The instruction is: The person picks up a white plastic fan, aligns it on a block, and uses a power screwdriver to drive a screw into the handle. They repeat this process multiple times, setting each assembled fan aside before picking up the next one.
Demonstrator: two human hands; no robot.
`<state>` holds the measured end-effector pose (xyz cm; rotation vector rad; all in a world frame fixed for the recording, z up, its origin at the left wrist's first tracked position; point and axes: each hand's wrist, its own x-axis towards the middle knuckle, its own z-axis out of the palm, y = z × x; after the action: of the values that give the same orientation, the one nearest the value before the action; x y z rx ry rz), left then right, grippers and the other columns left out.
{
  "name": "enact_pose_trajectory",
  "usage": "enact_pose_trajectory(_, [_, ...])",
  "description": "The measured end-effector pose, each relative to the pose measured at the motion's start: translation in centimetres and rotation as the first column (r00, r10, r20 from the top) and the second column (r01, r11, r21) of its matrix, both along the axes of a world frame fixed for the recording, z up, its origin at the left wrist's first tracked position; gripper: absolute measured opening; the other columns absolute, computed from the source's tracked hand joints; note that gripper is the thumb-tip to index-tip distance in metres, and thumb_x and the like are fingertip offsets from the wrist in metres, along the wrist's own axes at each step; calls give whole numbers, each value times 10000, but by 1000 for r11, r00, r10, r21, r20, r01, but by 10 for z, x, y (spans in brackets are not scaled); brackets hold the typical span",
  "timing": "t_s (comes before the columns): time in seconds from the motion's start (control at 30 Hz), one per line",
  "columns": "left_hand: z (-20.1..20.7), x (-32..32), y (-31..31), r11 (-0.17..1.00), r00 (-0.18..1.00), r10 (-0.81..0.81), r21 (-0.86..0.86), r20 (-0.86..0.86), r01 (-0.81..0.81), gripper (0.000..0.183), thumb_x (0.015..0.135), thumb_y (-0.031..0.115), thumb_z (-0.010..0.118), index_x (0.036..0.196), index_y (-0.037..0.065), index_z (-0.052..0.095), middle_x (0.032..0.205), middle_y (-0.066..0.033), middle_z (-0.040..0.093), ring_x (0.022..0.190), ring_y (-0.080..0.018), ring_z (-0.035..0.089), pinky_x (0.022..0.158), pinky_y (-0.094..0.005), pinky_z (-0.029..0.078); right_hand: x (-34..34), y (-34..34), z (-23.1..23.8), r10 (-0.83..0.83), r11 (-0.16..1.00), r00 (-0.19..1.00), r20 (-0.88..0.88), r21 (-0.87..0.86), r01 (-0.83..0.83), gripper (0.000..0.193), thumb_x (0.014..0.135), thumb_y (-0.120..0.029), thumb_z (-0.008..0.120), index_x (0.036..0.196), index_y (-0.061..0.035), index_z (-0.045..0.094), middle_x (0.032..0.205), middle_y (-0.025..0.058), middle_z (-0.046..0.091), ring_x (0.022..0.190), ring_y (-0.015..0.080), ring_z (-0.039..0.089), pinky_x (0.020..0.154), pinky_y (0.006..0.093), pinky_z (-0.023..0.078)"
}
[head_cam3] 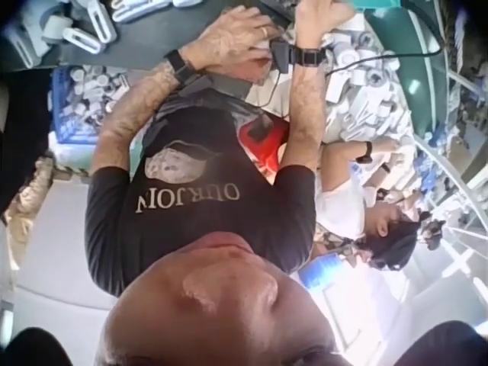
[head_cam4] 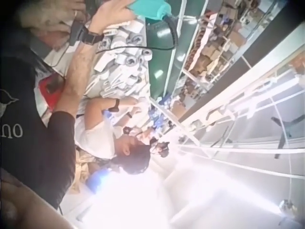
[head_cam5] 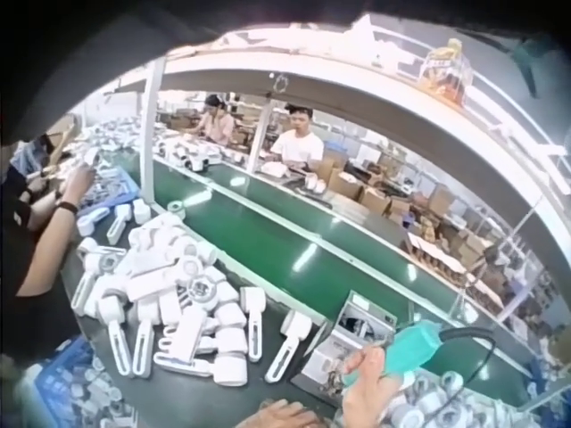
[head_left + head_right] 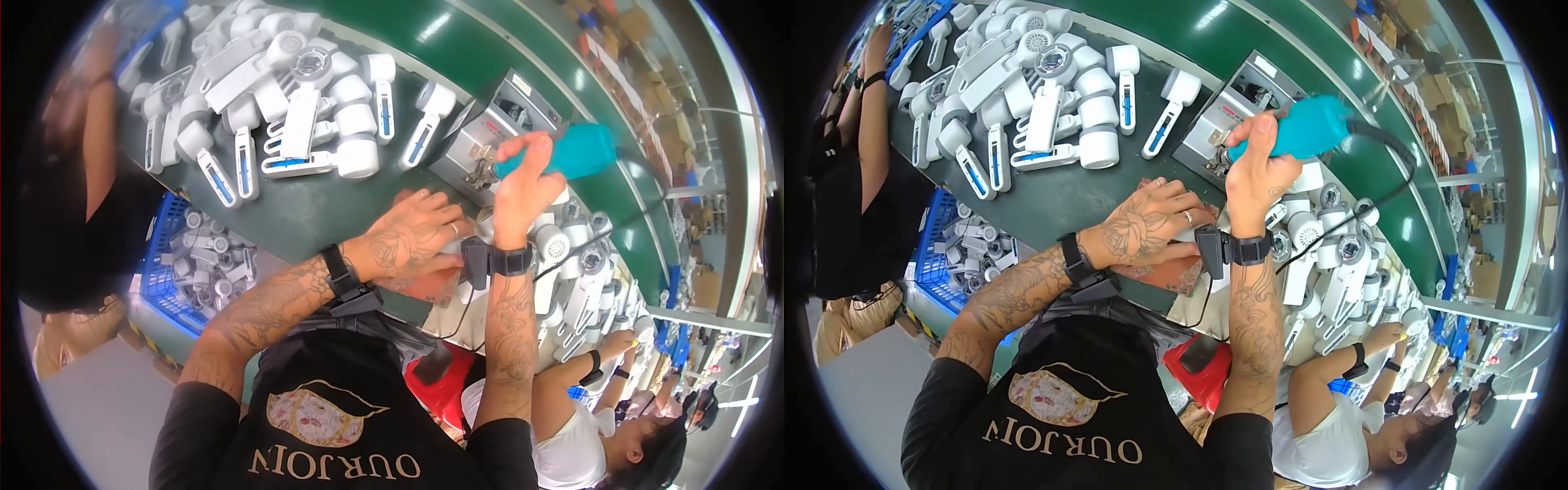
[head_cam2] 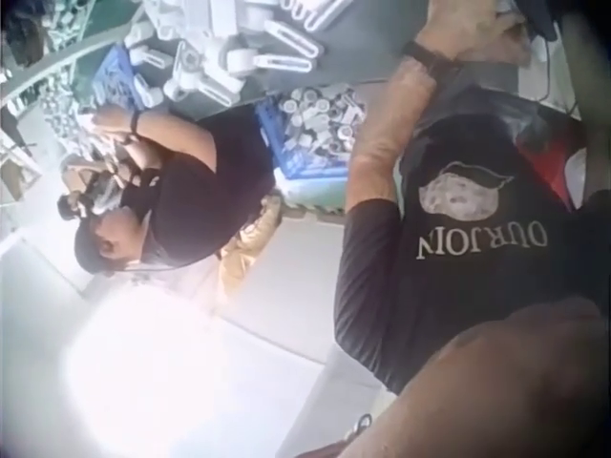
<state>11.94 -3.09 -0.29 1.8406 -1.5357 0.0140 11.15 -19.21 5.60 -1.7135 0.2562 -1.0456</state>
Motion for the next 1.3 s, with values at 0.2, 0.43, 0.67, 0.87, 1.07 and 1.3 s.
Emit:
enact_pose_trajectory(0.2, [-6,3,3,999,999,45,-3,-22,-45,431,825,359,710,1193,138,659,1025,-28,581,970,-227,527,869,-376,441,-21,17,19,46,994,996,-71,100,-39,402,1041,-366,486,982,21,575,710,59,560,631,156,564,589,288,448])
enact_pose_trajectory(0.43, [-3,4,-3,998,999,25,-65,-28,-27,409,855,380,693,1182,135,669,1012,-24,598,914,-237,532,812,-387,436,-76,22,7,76,989,997,-12,124,-74,502,1014,-449,522,1101,45,541,703,68,529,629,186,534,605,322,453])
enact_pose_trajectory(0.67, [-3,1,-1,999,999,29,-31,-30,-30,395,865,374,689,1188,149,659,1019,-22,598,916,-239,529,812,-389,433,-80,24,-3,96,977,995,3,190,-95,490,1006,-437,546,1079,47,535,707,67,530,626,180,533,596,315,447])
enact_pose_trajectory(0.87, [-4,0,-2,999,998,33,-23,-44,-34,394,878,379,677,1199,153,649,1047,-31,597,955,-250,531,842,-404,433,-77,19,-10,129,972,992,12,198,-129,450,1009,-426,545,978,22,518,697,70,511,619,180,522,590,320,447])
enact_pose_trajectory(1.07, [-1,-3,-2,998,999,41,43,-32,-39,391,896,386,647,1183,121,627,1070,-54,577,1017,-259,529,942,-446,421,-75,14,-19,192,955,981,15,226,-190,398,1028,-379,525,912,1,499,696,68,494,626,189,517,593,331,448])
enact_pose_trajectory(1.3, [-4,-1,-2,998,998,63,13,-8,-63,416,884,407,659,1198,136,627,1078,-50,579,1007,-254,531,905,-433,438,-66,15,-9,160,967,981,-106,217,-134,389,1037,-369,506,943,9,513,684,62,506,619,177,525,597,320,450])
